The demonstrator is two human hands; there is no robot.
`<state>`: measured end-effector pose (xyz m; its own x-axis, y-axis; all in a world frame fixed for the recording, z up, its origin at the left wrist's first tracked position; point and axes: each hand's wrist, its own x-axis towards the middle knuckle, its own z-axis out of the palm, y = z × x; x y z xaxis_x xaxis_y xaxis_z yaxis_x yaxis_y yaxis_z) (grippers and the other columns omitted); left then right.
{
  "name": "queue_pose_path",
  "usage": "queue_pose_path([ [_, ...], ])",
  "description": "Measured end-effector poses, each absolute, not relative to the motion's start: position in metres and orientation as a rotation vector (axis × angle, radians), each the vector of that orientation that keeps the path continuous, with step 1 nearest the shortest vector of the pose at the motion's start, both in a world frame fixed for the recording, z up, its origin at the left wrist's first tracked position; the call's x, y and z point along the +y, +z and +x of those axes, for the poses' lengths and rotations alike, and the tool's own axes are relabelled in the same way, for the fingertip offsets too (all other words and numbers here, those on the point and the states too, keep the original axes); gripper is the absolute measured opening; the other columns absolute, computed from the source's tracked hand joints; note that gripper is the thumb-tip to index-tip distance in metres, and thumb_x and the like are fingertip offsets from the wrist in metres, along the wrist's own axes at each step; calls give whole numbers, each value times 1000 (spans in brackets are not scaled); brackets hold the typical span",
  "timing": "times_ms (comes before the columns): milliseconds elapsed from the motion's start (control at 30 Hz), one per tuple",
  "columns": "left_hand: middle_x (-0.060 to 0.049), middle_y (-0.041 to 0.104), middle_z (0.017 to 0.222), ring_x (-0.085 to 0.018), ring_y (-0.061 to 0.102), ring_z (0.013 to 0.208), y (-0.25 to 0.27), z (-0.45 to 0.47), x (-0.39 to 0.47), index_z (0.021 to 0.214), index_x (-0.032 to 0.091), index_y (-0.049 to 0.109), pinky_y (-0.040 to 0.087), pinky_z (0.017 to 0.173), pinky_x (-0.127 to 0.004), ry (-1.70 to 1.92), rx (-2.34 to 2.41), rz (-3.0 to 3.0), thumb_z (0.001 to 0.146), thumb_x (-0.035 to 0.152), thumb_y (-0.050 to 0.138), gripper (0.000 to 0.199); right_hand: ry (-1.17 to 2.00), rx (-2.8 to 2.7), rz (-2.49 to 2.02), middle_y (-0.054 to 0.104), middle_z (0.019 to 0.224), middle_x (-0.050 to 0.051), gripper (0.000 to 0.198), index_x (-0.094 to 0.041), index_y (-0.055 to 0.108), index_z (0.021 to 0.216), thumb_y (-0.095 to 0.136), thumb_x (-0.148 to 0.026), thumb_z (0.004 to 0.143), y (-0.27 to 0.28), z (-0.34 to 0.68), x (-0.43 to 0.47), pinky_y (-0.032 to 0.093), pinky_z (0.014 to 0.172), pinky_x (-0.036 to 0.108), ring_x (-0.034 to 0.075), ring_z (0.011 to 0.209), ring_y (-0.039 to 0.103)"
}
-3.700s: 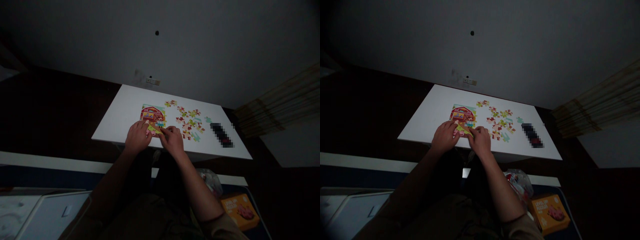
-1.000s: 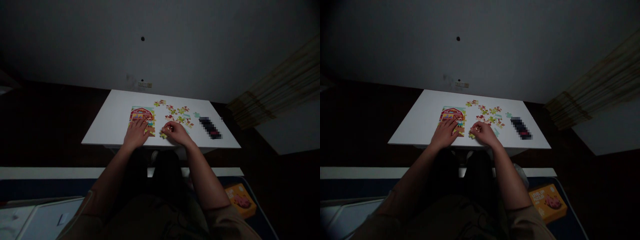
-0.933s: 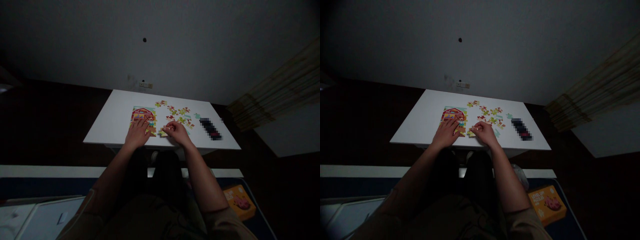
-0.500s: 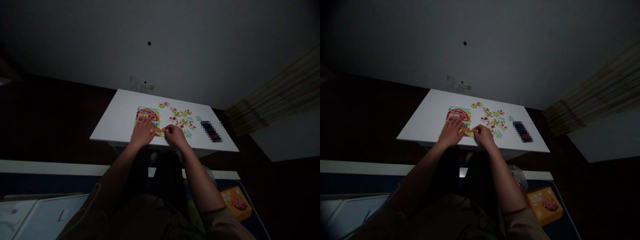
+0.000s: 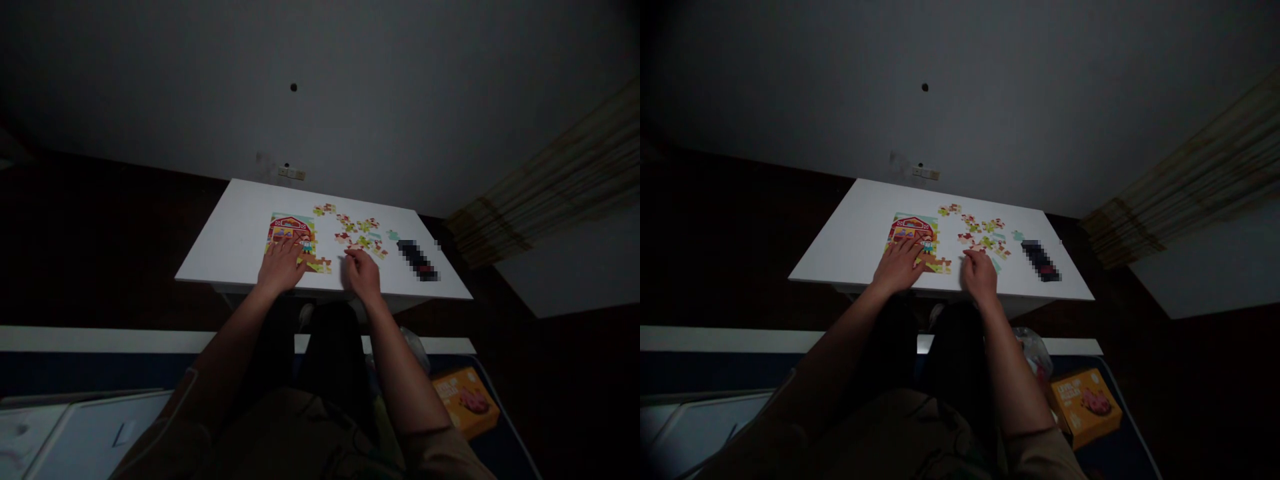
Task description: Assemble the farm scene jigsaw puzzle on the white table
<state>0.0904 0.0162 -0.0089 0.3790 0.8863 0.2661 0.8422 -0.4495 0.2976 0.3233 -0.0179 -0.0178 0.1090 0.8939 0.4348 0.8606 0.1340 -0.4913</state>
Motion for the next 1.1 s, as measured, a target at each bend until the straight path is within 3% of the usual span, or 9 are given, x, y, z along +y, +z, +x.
queue_pose_path([
  [433,-5,33,153,-32,30,138,-12,97,25,140,25,43,23,112,-54,552,1536,2569,92,37,39,49,21,-1535,-1833,68,101,10,30,-20,66,100,40,-28,88,-33,421,-19,47,87,43,26,95,59],
  [600,-7,38,149,-34,32,136,-12,101,29,138,24,46,25,111,-54,548,1520,2575,91,35,42,49,36,-1682,-1814,66,106,9,30,-21,65,108,43,-27,89,-30,418,-21,44,91,43,27,101,55],
  [767,-9,40,148,-35,34,135,-14,104,32,137,22,47,24,111,-55,535,1527,2562,91,36,41,49,-1,-1982,-1801,53,127,9,44,-26,58,127,55,-44,87,-20,410,-23,36,101,47,31,117,44],
  [867,-9,41,147,-34,34,134,-13,105,33,137,22,47,24,111,-54,533,1537,2558,91,36,41,48,-7,-2046,-1830,48,132,10,48,-27,58,128,57,-49,85,-19,408,-22,34,101,49,34,120,40],
  [1100,-9,39,148,-34,34,134,-13,104,31,137,21,47,26,110,-53,536,1558,2580,92,36,42,47,120,-2056,-1862,50,125,11,41,-25,59,121,59,-42,84,-18,407,-14,35,97,46,32,117,42],
])
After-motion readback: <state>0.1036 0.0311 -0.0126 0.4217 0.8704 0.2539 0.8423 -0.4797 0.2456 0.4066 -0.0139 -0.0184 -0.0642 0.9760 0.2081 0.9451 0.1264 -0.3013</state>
